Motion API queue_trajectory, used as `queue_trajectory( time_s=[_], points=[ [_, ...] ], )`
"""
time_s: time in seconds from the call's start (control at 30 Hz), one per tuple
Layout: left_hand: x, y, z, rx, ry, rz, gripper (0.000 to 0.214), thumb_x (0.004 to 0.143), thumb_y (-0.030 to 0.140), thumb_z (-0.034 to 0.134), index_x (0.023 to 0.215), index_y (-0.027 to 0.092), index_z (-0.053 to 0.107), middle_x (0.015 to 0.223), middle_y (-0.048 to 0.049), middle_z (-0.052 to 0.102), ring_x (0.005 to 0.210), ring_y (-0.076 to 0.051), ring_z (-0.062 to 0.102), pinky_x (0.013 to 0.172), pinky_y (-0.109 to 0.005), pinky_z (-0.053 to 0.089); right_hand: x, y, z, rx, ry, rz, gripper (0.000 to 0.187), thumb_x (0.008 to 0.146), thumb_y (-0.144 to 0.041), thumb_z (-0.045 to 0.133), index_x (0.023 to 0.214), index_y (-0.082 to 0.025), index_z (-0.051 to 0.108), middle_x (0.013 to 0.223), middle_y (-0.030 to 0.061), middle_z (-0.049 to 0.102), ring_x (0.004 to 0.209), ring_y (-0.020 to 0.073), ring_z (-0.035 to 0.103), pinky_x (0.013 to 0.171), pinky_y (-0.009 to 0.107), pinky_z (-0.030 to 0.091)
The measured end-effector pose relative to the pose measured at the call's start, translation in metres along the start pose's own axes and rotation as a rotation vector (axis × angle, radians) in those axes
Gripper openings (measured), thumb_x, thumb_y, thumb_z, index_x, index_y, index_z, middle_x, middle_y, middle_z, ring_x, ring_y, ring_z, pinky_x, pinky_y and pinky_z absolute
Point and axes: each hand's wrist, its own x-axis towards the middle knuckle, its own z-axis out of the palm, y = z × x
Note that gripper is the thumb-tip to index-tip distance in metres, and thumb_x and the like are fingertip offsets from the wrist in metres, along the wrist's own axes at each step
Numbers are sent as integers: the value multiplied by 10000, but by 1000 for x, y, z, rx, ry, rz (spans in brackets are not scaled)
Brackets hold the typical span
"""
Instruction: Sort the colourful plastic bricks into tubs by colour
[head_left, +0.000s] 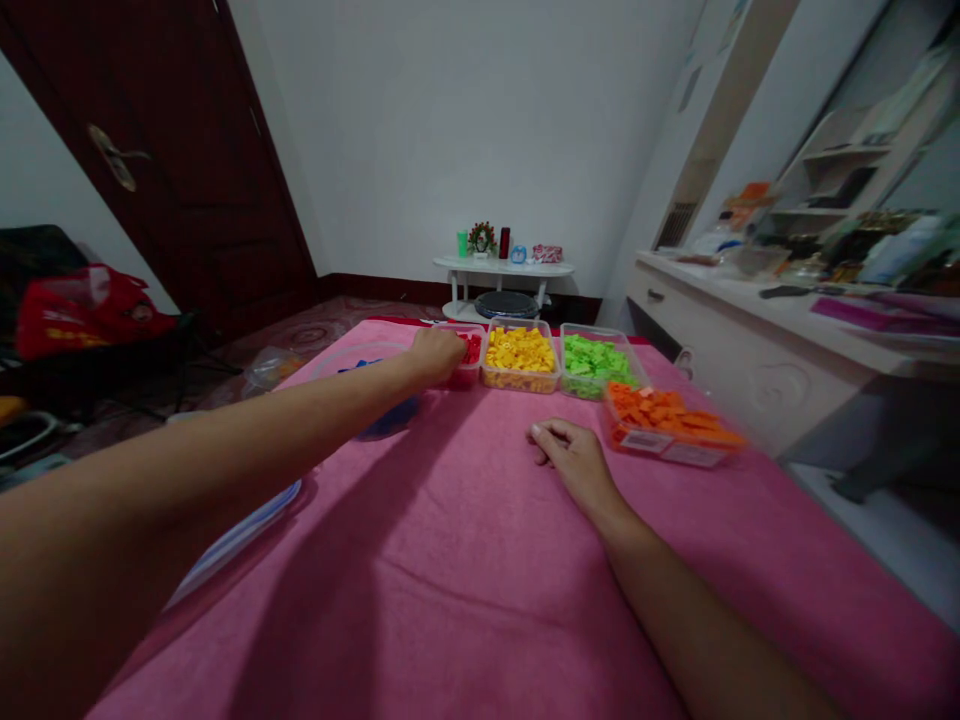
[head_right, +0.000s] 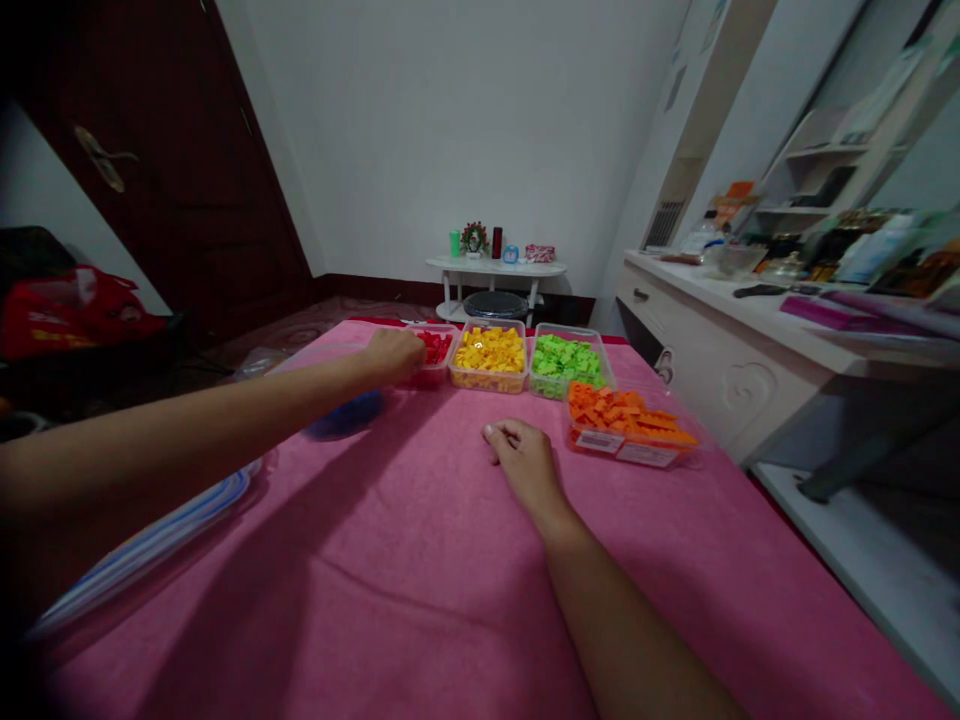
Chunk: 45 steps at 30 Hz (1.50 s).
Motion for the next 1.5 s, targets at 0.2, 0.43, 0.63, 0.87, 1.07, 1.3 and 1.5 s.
queue_trajectory(
  time_s=[0.2,0.43,0.63,0.87,1.07,1.3,1.5],
  points=[
    [0,-1,6,26,81,-31,329,780,360,617,1026,149,672,1011,-162,665,1026,-303,589,849,-364,434,0,3,-1,-18,-19,-17,265,821,-380,551,765,-144,658,610,5,581,579,138,527,565,245,402],
    [-31,27,5,-4,197,42,232,844,192,491,993,121,654,1047,-158,635,1036,-292,541,860,-408,412,1,2,-3,-24,-35,24,291,816,-411,554,764,-141,652,585,-2,558,587,147,534,572,250,402],
    [-97,67,36,-385,270,190,291,904,337,414,1019,176,628,1104,-112,577,972,-216,545,859,-353,443,-2,-1,-5,-14,-29,52,327,798,-458,565,764,-142,642,592,13,567,577,159,524,548,261,395],
    [-121,81,77,-627,308,95,394,886,334,451,1255,224,532,1311,-108,478,1189,-246,446,1037,-401,357,-2,-1,-4,-53,5,44,327,790,-481,566,768,-165,648,610,25,577,604,193,552,566,293,426],
    [-120,75,72,-756,325,66,355,829,313,524,1164,237,612,1242,-86,530,1141,-238,473,1007,-389,383,-3,-8,1,-143,15,-7,306,747,-484,598,724,-187,669,661,43,623,620,214,564,602,328,462],
    [-118,70,74,-826,279,40,339,815,333,537,1130,259,636,1245,-66,542,1135,-231,480,1003,-389,386,12,-33,23,-117,4,37,363,751,-525,581,782,-174,671,658,47,621,586,211,573,522,312,455],
    [-113,69,76,-866,333,49,466,831,311,505,1296,275,505,1301,-67,519,1183,-236,449,1035,-384,363,37,-93,98,-281,-107,-406,203,816,-282,540,933,-193,680,1045,94,641,986,230,592,858,353,466]
  ],
)
